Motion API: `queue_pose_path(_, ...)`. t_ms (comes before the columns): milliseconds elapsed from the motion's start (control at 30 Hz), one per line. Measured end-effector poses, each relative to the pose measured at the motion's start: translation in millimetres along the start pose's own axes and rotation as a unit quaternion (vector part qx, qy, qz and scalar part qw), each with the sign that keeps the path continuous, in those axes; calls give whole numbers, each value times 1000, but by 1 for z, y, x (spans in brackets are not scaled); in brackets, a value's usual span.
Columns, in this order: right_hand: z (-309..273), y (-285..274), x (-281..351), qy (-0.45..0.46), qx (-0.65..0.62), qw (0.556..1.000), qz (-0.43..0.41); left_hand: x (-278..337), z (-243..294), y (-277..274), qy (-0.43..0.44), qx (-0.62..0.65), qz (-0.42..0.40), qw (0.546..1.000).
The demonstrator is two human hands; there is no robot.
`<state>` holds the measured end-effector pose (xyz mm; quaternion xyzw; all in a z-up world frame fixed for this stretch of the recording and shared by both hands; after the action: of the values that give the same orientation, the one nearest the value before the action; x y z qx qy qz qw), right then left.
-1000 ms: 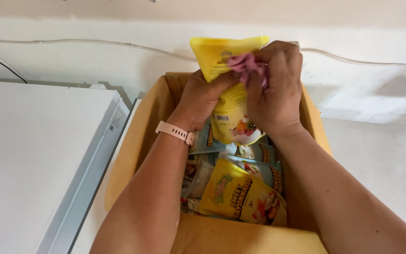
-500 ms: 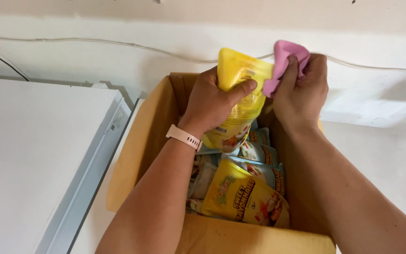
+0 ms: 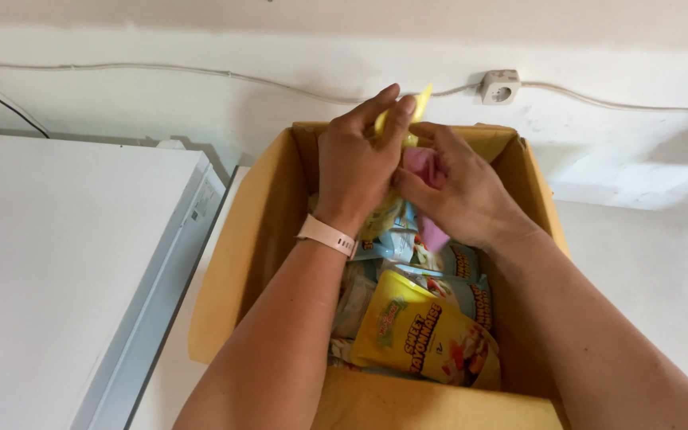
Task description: Wiping down mayonnaise pouches from a cardboard box and arranging them neatly on a store shelf.
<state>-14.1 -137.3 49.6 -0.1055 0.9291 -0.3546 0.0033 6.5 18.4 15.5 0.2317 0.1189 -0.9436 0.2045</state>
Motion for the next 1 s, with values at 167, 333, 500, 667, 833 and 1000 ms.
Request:
queue_pose_path(167,26,-2,-14,-376,77,920,74,-8,-2,4,-148,181,-166,958)
queue_pose_path(333,6,-4,1,27,-20,997,65,-9,-31,19,-154,147,-221,952)
queue_pose_path(500,31,-1,-10,-168,-181,968,36,-10,-24,9,-80,85,-172,978)
queue_pose_path(667,29,-10,-9,-120,-335,927,119,-11,-19,3,-82,225,-184,953)
queue_pose_path(833,49,-9,-18,-188,-292,919,186,-14,-14,-10,-128,284,-234,921)
queue_pose_path(1000,52,-9,-20,-269,-137,905,299,-13,-20,-4,-154,340,-240,896)
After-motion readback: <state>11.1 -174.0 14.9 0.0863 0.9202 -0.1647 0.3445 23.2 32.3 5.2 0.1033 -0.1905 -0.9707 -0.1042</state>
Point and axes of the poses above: each hand's wrist, its own x-axis away from the middle knuckle, its own y-axis out of the palm, z = x × y, the point moved 1 cm from there along -x, towards the middle knuckle, and after that the axes turned 1 degree about x, right-handed, at the moved point
